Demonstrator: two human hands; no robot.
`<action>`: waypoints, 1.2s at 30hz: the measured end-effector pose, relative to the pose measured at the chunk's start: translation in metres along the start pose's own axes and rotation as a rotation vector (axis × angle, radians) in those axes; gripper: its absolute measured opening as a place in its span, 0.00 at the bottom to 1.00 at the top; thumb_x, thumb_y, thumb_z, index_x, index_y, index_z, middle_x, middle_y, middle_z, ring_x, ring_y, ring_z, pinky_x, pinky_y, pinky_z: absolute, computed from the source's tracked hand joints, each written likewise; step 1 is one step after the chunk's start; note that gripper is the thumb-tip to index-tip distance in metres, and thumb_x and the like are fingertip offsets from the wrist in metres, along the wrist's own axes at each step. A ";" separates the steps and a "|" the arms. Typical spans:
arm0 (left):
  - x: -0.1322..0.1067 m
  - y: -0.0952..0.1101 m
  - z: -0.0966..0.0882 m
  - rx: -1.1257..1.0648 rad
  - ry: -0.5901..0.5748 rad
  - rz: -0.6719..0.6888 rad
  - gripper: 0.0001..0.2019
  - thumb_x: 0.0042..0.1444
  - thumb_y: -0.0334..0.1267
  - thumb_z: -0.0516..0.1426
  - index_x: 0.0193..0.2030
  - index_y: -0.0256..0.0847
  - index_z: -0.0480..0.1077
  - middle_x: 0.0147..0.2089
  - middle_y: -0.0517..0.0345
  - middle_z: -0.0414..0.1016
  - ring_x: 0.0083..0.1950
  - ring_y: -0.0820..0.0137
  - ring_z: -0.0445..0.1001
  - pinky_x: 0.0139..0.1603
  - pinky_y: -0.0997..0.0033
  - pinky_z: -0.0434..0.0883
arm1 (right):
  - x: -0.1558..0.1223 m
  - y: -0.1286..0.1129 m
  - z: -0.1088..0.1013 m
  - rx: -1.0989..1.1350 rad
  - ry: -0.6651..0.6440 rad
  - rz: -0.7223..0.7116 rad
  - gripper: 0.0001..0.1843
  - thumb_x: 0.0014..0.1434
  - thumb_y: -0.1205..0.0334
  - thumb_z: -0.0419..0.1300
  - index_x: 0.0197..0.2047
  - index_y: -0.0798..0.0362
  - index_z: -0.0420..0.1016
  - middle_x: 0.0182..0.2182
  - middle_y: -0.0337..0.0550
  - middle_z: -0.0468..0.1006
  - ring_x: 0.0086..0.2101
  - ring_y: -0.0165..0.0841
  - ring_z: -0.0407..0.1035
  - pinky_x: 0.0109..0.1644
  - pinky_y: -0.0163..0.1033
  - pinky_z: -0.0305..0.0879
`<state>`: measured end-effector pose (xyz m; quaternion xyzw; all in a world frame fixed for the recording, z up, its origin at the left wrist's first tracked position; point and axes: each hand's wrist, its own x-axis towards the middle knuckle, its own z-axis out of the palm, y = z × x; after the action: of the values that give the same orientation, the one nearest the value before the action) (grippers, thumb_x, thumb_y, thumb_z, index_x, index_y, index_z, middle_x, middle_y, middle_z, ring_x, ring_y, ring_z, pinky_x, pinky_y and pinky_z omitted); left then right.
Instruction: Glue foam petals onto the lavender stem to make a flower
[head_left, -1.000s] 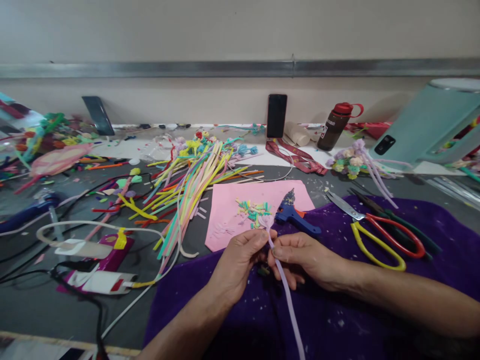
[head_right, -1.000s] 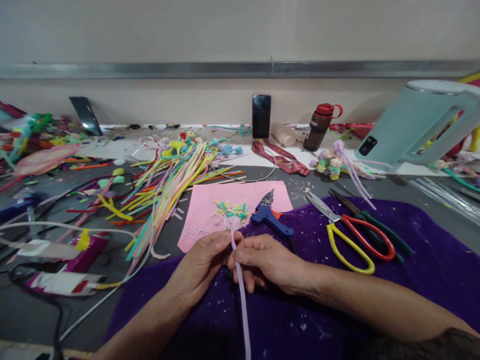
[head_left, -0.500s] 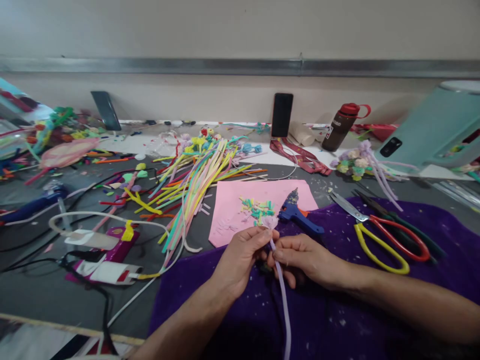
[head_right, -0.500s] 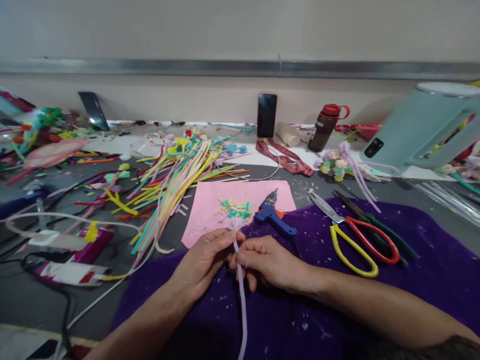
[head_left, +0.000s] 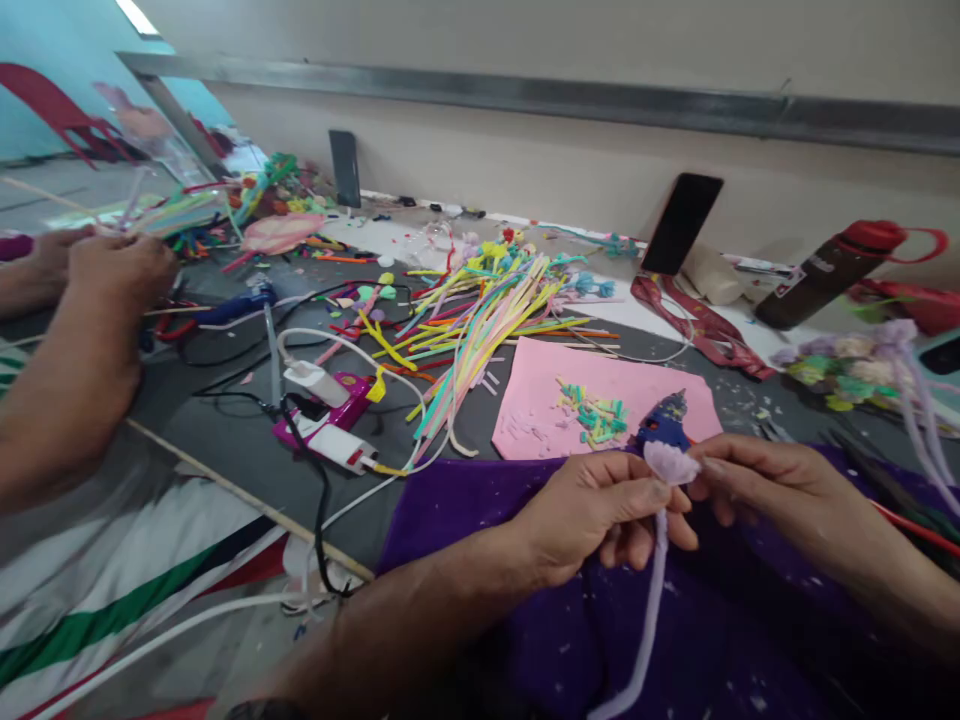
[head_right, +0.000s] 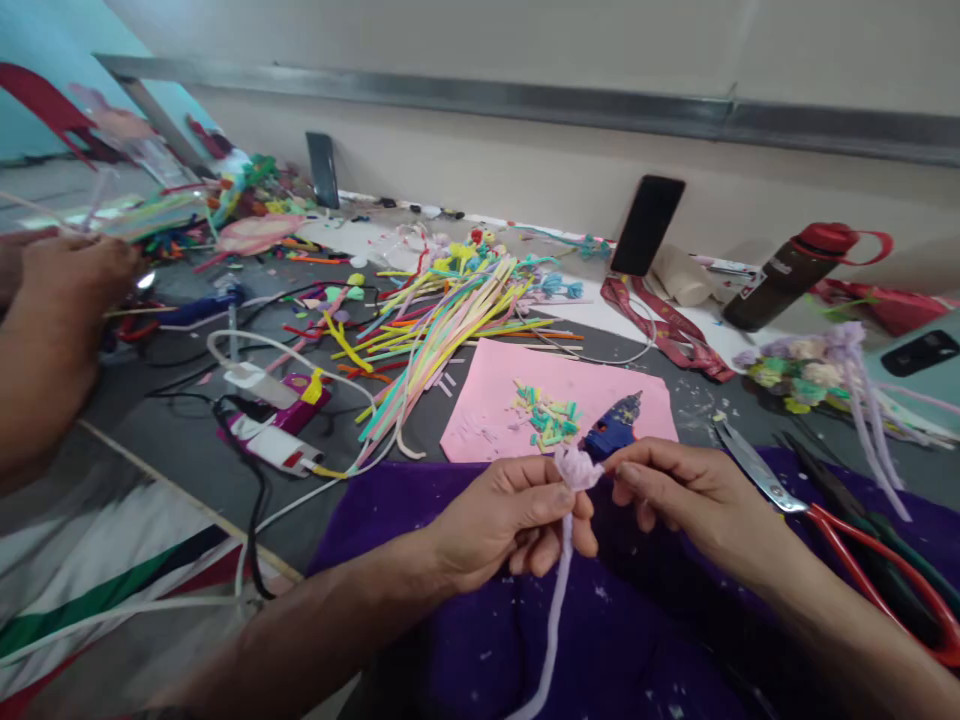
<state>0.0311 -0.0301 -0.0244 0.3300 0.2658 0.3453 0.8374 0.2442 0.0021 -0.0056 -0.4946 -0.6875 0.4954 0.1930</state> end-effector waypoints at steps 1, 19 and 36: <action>-0.001 0.000 0.000 -0.017 -0.016 0.009 0.09 0.54 0.40 0.56 0.34 0.35 0.70 0.28 0.56 0.75 0.16 0.82 0.65 0.12 0.83 0.54 | 0.004 -0.004 0.000 -0.036 -0.001 -0.025 0.15 0.58 0.49 0.55 0.38 0.51 0.73 0.27 0.41 0.73 0.23 0.29 0.65 0.24 0.34 0.59; -0.026 0.022 -0.001 -0.087 -0.166 0.160 0.10 0.52 0.42 0.58 0.33 0.36 0.72 0.27 0.59 0.74 0.16 0.83 0.63 0.14 0.81 0.52 | 0.176 -0.081 0.105 -0.902 -0.146 -0.511 0.11 0.56 0.66 0.55 0.38 0.53 0.78 0.36 0.42 0.79 0.36 0.33 0.71 0.36 0.33 0.59; -0.024 0.025 -0.006 -0.080 -0.020 0.210 0.11 0.52 0.43 0.57 0.33 0.35 0.71 0.26 0.58 0.74 0.15 0.82 0.62 0.13 0.81 0.51 | 0.172 -0.085 0.090 -0.781 -0.019 -0.386 0.06 0.53 0.68 0.52 0.31 0.56 0.70 0.28 0.44 0.76 0.28 0.31 0.69 0.30 0.33 0.59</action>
<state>0.0022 -0.0320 -0.0045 0.3258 0.2077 0.4381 0.8117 0.0596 0.1065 -0.0087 -0.3882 -0.9049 0.1578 0.0742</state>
